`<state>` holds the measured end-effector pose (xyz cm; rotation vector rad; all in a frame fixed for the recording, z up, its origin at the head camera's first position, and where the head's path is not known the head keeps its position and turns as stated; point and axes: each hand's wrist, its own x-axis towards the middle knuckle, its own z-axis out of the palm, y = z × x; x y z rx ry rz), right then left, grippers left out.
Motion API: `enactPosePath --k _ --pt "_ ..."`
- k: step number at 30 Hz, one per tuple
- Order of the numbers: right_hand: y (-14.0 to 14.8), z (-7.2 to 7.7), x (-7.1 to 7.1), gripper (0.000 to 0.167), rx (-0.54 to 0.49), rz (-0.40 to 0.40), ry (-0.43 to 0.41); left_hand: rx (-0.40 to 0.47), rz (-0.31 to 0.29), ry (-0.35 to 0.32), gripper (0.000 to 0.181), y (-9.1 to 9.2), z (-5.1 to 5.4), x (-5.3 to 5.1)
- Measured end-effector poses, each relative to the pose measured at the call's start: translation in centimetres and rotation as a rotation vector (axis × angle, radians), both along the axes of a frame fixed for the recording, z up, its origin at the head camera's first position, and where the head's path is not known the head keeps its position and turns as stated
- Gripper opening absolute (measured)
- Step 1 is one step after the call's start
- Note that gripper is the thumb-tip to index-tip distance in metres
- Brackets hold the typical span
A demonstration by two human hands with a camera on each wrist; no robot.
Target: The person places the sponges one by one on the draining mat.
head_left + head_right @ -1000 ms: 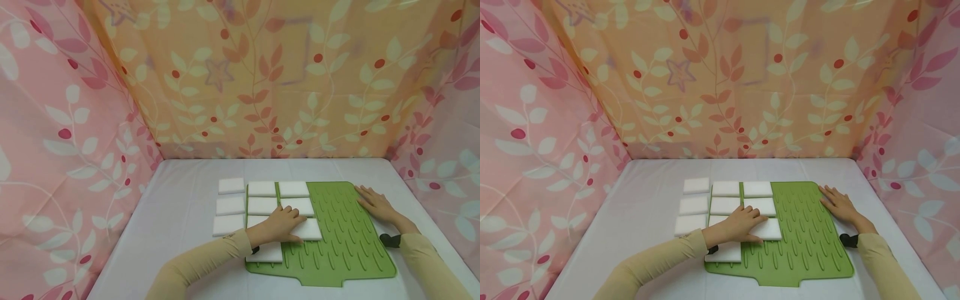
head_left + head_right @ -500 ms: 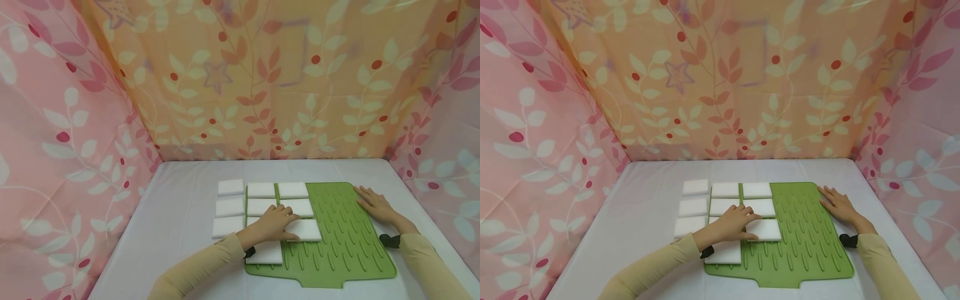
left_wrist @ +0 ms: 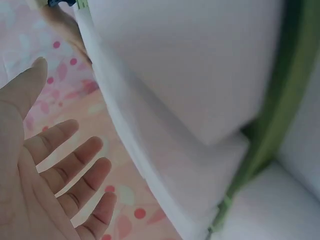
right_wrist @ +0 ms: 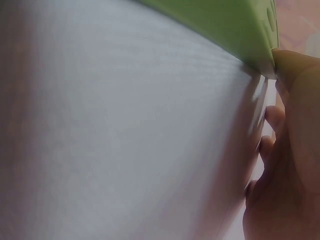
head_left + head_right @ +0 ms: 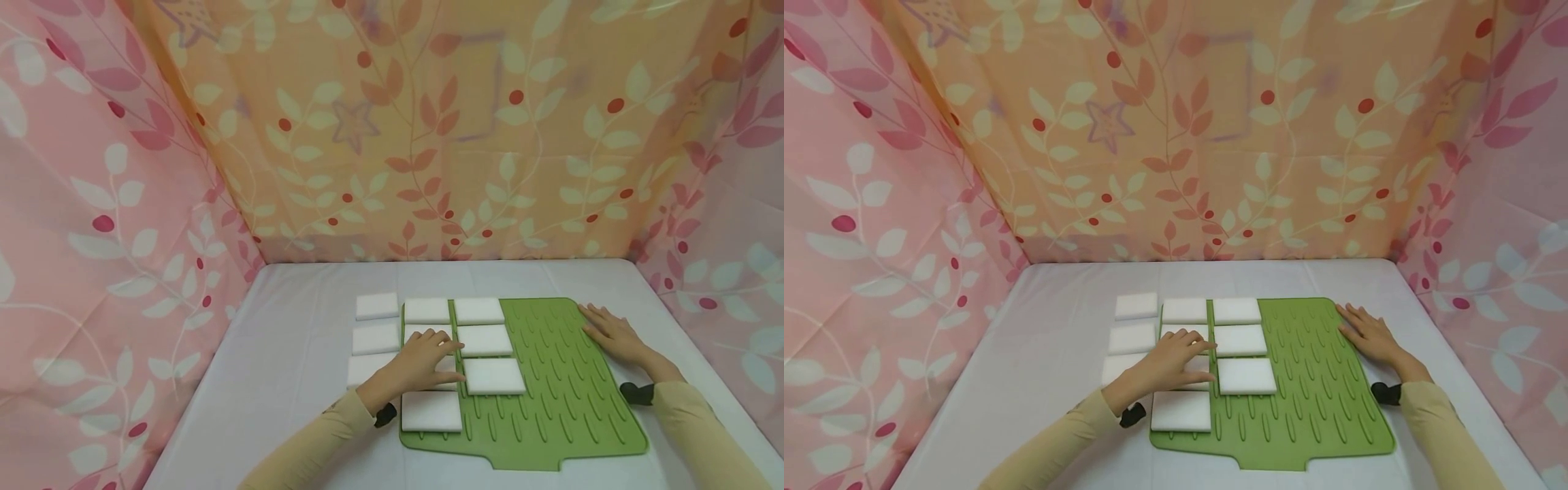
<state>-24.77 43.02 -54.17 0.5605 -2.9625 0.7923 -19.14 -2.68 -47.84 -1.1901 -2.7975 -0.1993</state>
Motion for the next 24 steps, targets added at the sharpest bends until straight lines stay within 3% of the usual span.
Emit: enactPosePath --k 12,24 --pt "0.3 -0.3 -0.2 0.054 -0.008 0.005 0.013 0.09 0.086 -0.07 0.06 -4.6 -0.1 0.4" --pt "0.1 -0.3 -0.2 0.054 0.004 0.004 0.009 0.176 0.17 -0.093 0.06 -9.3 -1.8 0.8"
